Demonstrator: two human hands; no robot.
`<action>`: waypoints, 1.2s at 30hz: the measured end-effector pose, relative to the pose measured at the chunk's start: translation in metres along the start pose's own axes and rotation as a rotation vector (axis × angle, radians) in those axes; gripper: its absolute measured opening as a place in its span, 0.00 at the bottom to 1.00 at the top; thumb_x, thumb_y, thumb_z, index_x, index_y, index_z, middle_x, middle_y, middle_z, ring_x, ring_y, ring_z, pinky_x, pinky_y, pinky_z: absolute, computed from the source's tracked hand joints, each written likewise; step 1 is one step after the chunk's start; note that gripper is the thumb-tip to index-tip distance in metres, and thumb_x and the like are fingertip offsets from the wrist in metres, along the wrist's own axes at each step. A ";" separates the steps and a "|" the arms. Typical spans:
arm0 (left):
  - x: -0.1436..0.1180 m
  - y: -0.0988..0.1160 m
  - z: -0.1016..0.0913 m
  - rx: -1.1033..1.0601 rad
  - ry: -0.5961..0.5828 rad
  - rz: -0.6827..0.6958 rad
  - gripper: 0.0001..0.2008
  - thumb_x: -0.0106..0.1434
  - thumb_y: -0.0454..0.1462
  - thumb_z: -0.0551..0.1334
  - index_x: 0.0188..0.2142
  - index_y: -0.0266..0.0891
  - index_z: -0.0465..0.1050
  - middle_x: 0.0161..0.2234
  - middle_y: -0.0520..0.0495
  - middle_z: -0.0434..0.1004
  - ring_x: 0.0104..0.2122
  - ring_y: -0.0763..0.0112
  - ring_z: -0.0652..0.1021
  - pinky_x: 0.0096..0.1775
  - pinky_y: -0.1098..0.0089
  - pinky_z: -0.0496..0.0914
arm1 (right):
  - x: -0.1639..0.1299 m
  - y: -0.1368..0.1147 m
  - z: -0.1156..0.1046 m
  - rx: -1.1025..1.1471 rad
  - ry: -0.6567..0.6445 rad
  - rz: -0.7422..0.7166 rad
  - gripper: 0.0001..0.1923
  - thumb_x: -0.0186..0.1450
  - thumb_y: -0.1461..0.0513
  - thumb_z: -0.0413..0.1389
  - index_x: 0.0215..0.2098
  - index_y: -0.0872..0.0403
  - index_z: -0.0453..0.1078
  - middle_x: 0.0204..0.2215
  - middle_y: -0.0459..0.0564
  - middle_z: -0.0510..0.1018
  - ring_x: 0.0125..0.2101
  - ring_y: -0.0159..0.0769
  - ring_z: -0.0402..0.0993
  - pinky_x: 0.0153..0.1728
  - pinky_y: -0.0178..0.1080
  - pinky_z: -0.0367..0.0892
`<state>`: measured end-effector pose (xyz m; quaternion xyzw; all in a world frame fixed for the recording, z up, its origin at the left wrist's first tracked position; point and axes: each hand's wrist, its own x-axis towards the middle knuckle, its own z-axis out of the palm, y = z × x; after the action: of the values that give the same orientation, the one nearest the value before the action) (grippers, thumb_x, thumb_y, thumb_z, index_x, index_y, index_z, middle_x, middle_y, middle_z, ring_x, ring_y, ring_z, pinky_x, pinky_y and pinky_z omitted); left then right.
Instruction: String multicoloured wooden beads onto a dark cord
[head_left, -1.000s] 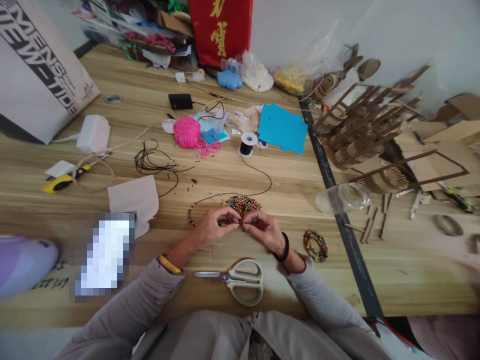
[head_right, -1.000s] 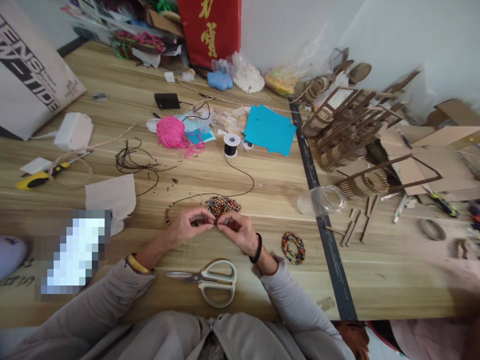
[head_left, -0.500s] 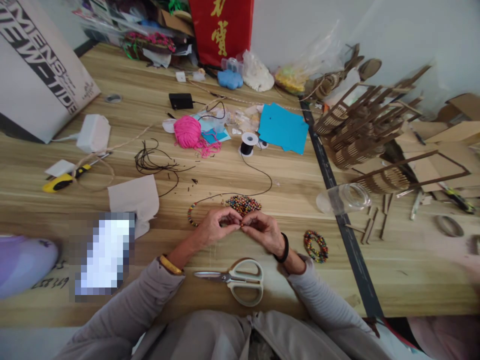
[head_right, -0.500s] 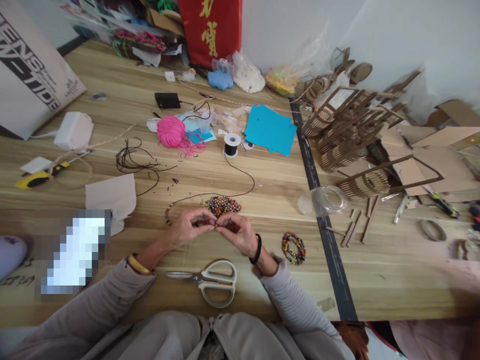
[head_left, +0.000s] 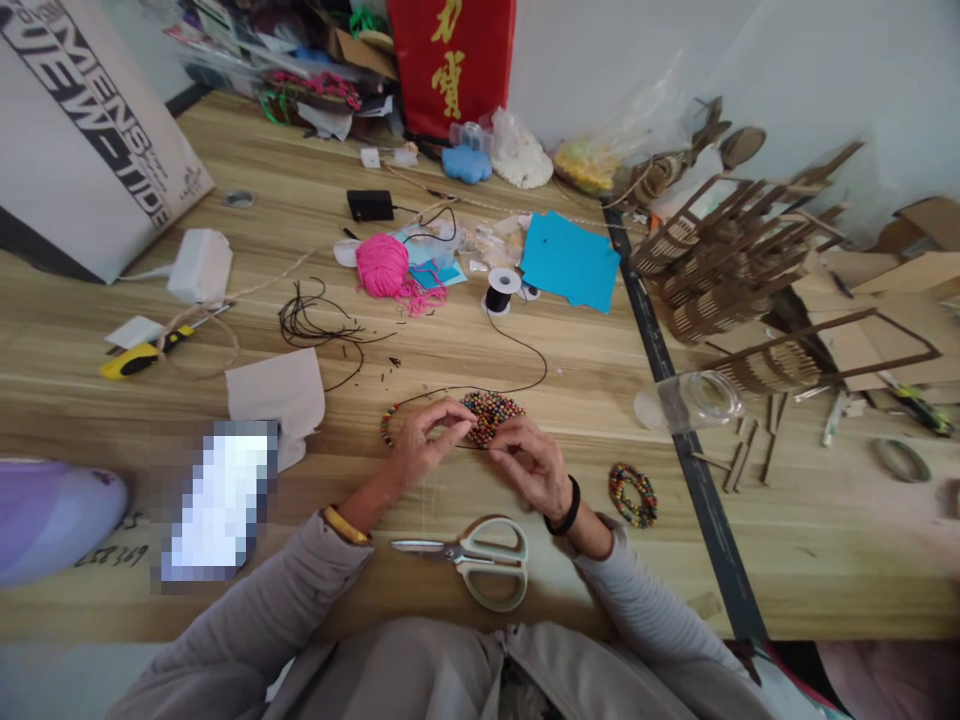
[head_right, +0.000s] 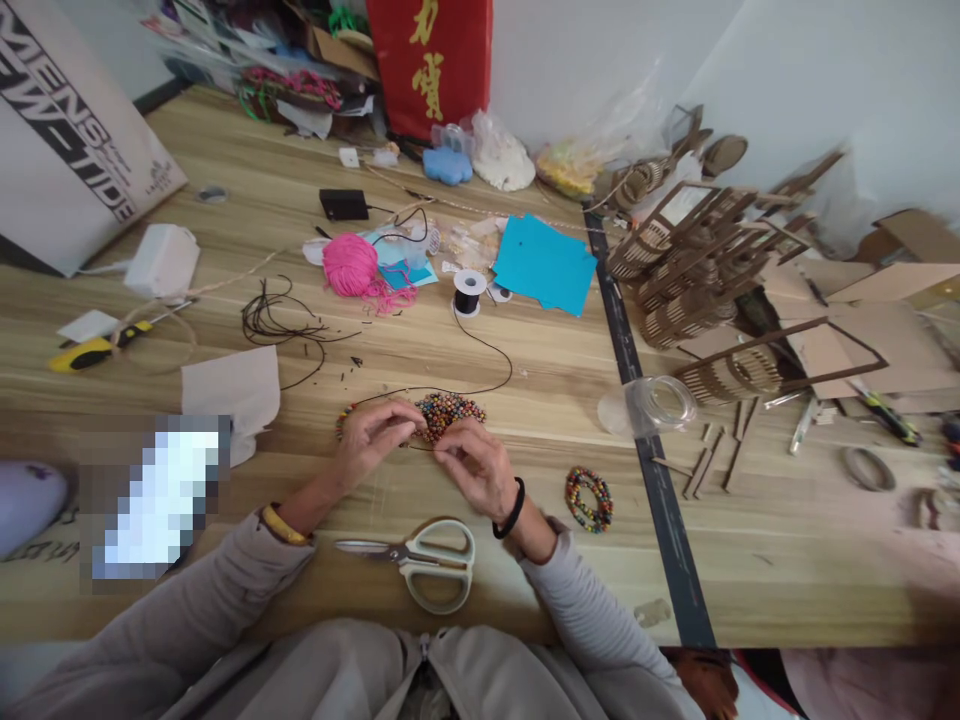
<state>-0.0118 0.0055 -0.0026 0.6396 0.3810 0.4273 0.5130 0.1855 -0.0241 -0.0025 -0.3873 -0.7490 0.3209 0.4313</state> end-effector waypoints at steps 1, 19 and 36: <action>0.000 0.001 -0.001 -0.010 0.019 0.000 0.09 0.63 0.39 0.59 0.35 0.35 0.74 0.34 0.44 0.75 0.35 0.69 0.75 0.37 0.70 0.69 | 0.000 -0.002 0.000 -0.032 0.008 -0.024 0.03 0.66 0.63 0.55 0.36 0.53 0.71 0.34 0.52 0.74 0.35 0.36 0.72 0.34 0.38 0.69; -0.002 -0.002 0.006 0.076 -0.177 -0.110 0.06 0.57 0.37 0.65 0.32 0.35 0.76 0.31 0.47 0.79 0.32 0.70 0.77 0.38 0.71 0.70 | 0.001 -0.004 0.002 -0.128 0.011 -0.046 0.03 0.66 0.64 0.54 0.37 0.52 0.70 0.34 0.52 0.74 0.31 0.35 0.72 0.31 0.38 0.70; -0.002 -0.003 0.007 0.116 -0.158 -0.044 0.06 0.57 0.37 0.65 0.28 0.35 0.76 0.29 0.46 0.79 0.29 0.71 0.75 0.34 0.72 0.68 | 0.000 0.005 0.007 -0.149 -0.063 0.010 0.12 0.68 0.57 0.50 0.28 0.53 0.64 0.22 0.45 0.66 0.23 0.31 0.62 0.25 0.35 0.58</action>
<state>-0.0056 0.0020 -0.0068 0.6912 0.3775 0.3413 0.5130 0.1811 -0.0221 -0.0095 -0.4116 -0.7821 0.2787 0.3759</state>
